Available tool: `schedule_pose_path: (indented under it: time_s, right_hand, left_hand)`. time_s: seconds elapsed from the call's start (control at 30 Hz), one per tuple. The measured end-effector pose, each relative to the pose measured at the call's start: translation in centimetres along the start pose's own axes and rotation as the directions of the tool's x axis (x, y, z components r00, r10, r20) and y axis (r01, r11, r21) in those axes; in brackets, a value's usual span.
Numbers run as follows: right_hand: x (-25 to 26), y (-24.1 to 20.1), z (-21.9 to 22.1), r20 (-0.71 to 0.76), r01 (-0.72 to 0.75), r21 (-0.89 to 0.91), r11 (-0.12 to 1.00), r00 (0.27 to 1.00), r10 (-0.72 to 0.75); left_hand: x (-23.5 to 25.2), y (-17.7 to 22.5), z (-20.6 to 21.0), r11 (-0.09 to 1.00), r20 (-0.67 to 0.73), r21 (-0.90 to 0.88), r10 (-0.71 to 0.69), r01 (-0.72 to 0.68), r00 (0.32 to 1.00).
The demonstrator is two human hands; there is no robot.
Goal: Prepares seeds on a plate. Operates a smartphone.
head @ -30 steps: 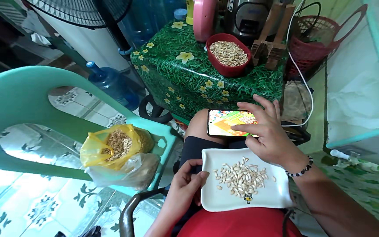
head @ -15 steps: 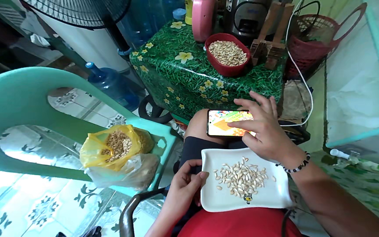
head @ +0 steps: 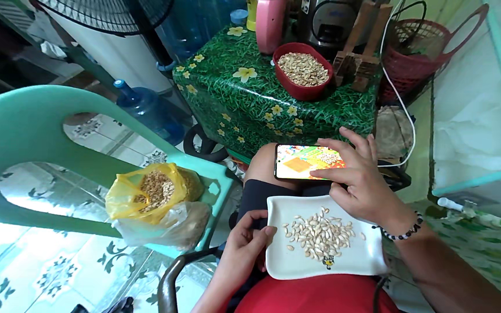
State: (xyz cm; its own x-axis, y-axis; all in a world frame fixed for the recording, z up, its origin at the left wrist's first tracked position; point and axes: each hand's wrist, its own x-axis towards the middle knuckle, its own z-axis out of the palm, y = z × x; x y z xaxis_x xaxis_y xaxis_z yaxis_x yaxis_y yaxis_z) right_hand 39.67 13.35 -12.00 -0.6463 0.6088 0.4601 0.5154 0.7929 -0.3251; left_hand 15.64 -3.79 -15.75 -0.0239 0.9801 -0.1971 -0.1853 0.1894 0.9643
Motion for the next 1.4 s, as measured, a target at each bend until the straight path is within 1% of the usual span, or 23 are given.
schedule_pose_path:
  time_s: [0.47,0.6,0.7,0.83,1.03,1.3,1.4]
  right_hand:
    - [0.3,-0.8,0.9,0.026,0.037,0.009,0.999,0.999,-0.037]
    - [0.1,0.1,-0.7,-0.04,0.005,0.072,0.997,0.999,-0.002]
    - [-0.6,1.6,-2.4,-0.108,-0.03,0.05,0.998,0.994,0.035]
    - [-2.2,2.9,-3.5,-0.127,-0.06,0.009,0.998,0.99,0.061]
    - [-3.5,3.0,-2.9,-0.121,-0.034,-0.022,0.999,0.992,0.031]
    - [-3.7,2.6,-2.3,-0.092,-0.023,-0.039,0.999,0.996,0.019]
    - [-3.6,2.6,-2.3,-0.111,-0.035,-0.01,0.999,0.993,0.033]
  left_hand:
    - [0.1,-0.1,0.0,1.0,-0.001,0.012,0.01,-0.01,1.0]
    - [0.1,-0.3,-0.1,1.0,-0.004,0.014,0.011,-0.011,1.0]
    - [0.1,-0.2,0.0,1.0,-0.01,0.023,0.005,-0.004,1.0]
    - [0.1,-0.1,0.1,1.0,-0.015,0.025,0.012,-0.012,1.0]
    - [0.1,0.0,0.3,0.999,-0.023,0.032,0.008,-0.007,1.0]
    - [0.1,0.0,0.3,1.0,-0.013,0.023,0.017,-0.017,1.0]
    - [0.1,0.1,0.2,1.0,-0.012,0.028,0.011,-0.01,1.0]
